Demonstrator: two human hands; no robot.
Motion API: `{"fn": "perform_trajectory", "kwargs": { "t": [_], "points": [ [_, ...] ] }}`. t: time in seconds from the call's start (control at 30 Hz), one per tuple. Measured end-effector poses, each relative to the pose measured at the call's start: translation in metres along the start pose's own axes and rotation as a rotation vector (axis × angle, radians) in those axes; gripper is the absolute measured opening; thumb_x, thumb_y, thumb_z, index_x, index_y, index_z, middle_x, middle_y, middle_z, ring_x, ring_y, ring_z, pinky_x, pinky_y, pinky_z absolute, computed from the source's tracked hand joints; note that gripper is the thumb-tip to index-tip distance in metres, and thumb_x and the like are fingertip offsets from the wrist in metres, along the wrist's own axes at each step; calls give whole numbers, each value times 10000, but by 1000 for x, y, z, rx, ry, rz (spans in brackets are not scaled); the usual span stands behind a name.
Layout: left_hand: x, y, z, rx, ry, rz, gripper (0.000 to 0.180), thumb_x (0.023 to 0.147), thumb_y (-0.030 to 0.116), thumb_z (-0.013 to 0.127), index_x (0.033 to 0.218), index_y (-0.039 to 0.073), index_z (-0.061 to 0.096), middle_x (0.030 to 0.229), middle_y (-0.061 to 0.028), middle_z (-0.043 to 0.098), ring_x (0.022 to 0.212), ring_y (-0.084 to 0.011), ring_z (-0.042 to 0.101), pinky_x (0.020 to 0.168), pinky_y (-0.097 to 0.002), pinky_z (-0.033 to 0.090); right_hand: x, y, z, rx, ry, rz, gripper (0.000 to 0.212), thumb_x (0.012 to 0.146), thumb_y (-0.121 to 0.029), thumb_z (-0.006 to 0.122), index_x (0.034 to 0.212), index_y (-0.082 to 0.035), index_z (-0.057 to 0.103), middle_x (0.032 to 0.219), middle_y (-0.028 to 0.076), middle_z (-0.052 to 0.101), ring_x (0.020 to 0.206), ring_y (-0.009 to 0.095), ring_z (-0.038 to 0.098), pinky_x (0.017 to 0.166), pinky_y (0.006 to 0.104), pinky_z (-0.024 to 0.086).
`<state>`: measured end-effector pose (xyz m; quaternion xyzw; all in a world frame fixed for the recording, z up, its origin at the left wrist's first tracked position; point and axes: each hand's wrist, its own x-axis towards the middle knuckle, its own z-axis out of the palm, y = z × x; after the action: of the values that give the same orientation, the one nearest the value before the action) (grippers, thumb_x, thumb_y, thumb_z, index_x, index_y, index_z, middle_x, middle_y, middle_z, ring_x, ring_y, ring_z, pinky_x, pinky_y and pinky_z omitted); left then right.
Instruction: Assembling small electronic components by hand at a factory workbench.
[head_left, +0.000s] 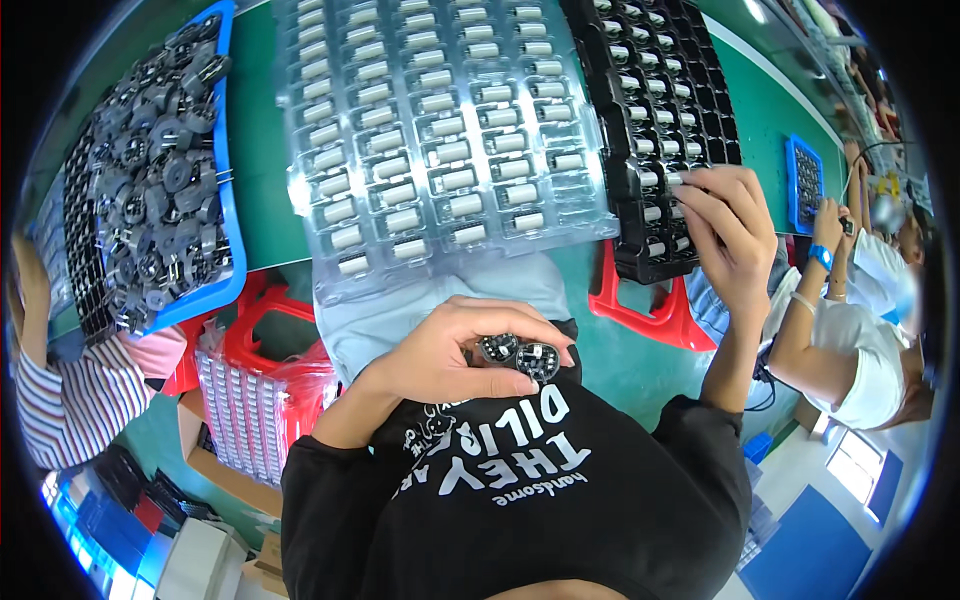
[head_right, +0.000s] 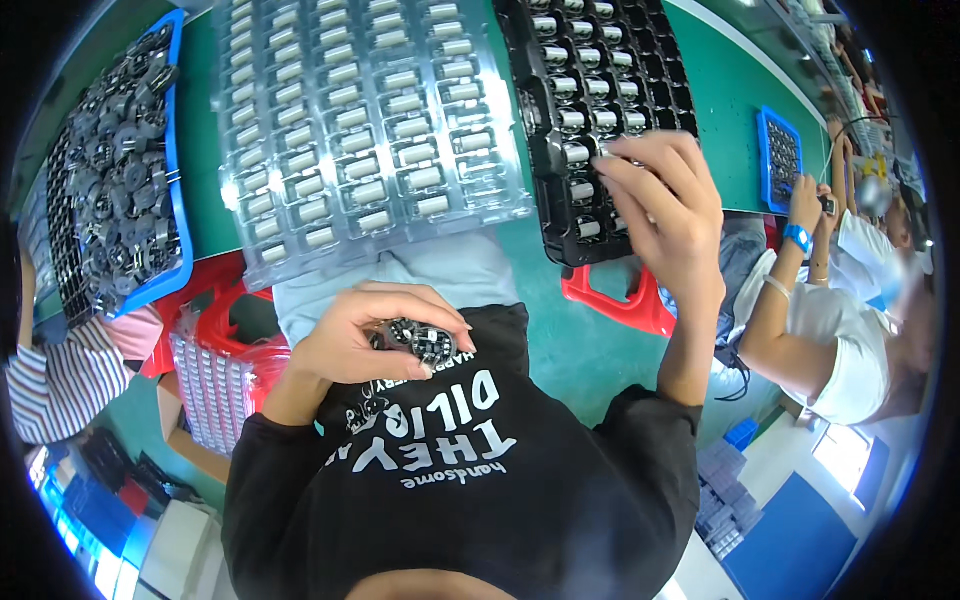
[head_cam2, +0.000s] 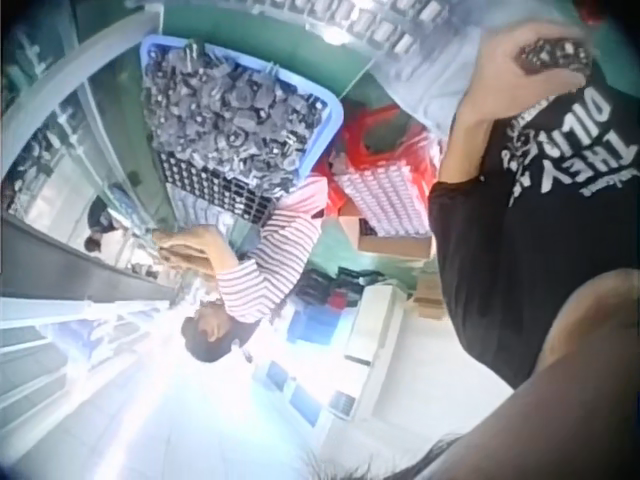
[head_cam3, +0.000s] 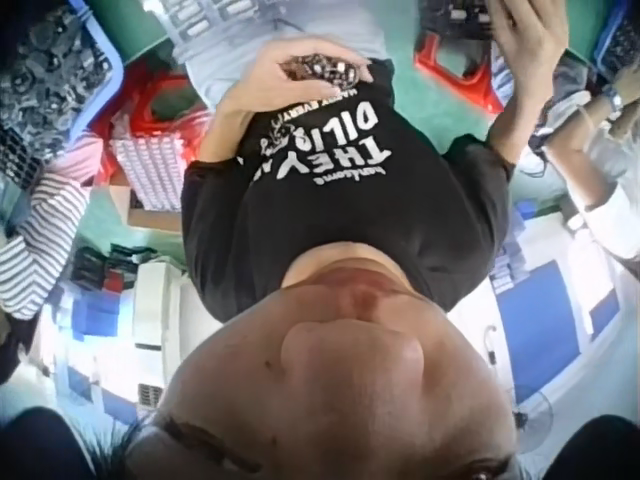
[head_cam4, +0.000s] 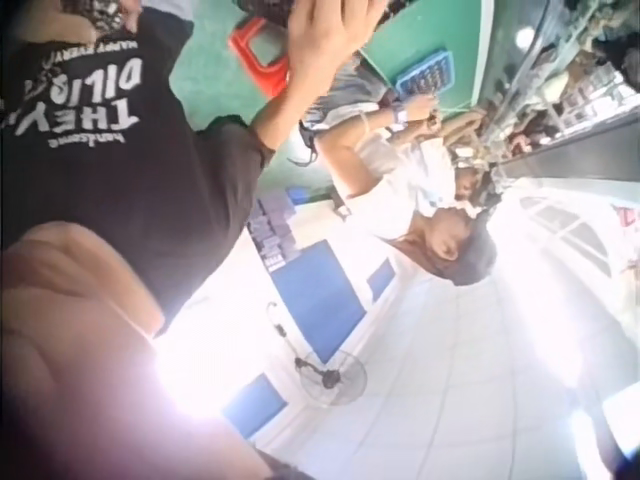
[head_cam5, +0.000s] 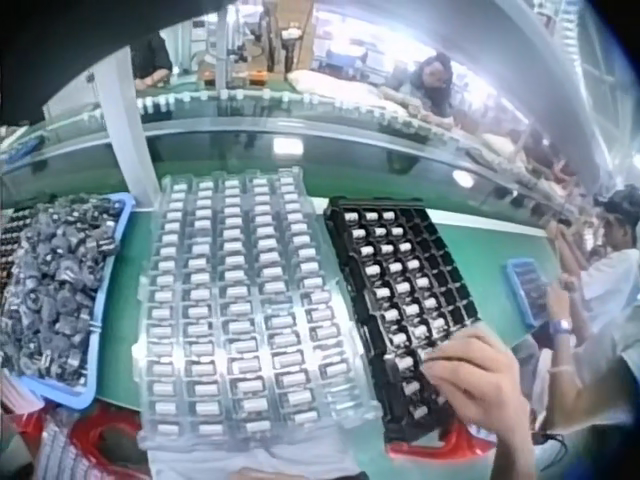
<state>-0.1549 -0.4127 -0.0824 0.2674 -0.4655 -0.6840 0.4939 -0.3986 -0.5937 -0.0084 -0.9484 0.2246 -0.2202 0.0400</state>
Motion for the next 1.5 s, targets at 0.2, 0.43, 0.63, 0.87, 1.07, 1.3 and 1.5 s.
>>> {"fn": "perform_trajectory", "kwargs": {
  "t": [0.2, 0.43, 0.63, 0.87, 1.07, 1.3, 1.5],
  "points": [
    [-6, 11, -3, -35, 171, 278, 410, 869, 183, 739, 1115, -5, 470, 904, -234, 652, 776, -231, 671, 683, -319, 526, 69, -13, 30, 189, -247, -327, 318, 663, 44, 713, 968, -42, 679, 935, 93, 598, 816, 265, 603, 653, 351, 498],
    [-8, 20, -5, -431, 240, 167, 520, 978, 441, 523, 1158, -42, 460, 798, -170, 562, 519, -66, 439, 376, -190, 315, 88, -8, 35, 127, -390, -427, 267, 694, -23, 734, 945, -47, 646, 931, 90, 581, 784, 257, 589, 638, 344, 503],
    [-3, 22, -5, -624, 256, 151, 511, 991, 423, 503, 1200, -39, 435, 844, -200, 541, 560, -82, 451, 380, -181, 328, 93, -15, 36, 119, -371, -527, 260, 617, 5, 684, 850, -20, 573, 917, 96, 595, 791, 273, 590, 643, 344, 504],
    [-3, 10, -6, -554, 239, 176, 359, 979, 200, 589, 1241, -15, 468, 993, -146, 598, 458, -66, 462, 396, -191, 346, 78, -48, 18, 671, -111, -215, 246, 688, 51, 741, 914, 26, 645, 899, 155, 660, 796, 237, 642, 675, 320, 513],
    [-7, 19, 2, -331, 332, 177, 419, 847, 75, 720, 1209, -15, 528, 1053, -82, 604, 916, -94, 580, 760, -237, 469, 74, -75, 18, 717, -84, -286, 226, 681, 2, 770, 888, 29, 683, 898, 184, 668, 724, 263, 663, 618, 321, 536],
    [-11, 19, 7, -301, 347, 189, 421, 837, 94, 749, 1191, -11, 546, 1081, -64, 601, 974, -111, 566, 846, -263, 440, 66, -80, 32, 649, 87, -548, 305, 623, -52, 755, 886, 79, 671, 837, 165, 657, 620, 251, 633, 516, 317, 537],
    [-12, 20, 10, -77, 339, 260, 421, 823, 157, 786, 1172, 5, 606, 1045, -51, 614, 905, -115, 558, 790, -263, 430, 59, -87, 44, 819, 176, -628, 242, 648, -23, 783, 858, 59, 694, 833, 106, 591, 588, 193, 555, 440, 285, 454]
  ]
}}
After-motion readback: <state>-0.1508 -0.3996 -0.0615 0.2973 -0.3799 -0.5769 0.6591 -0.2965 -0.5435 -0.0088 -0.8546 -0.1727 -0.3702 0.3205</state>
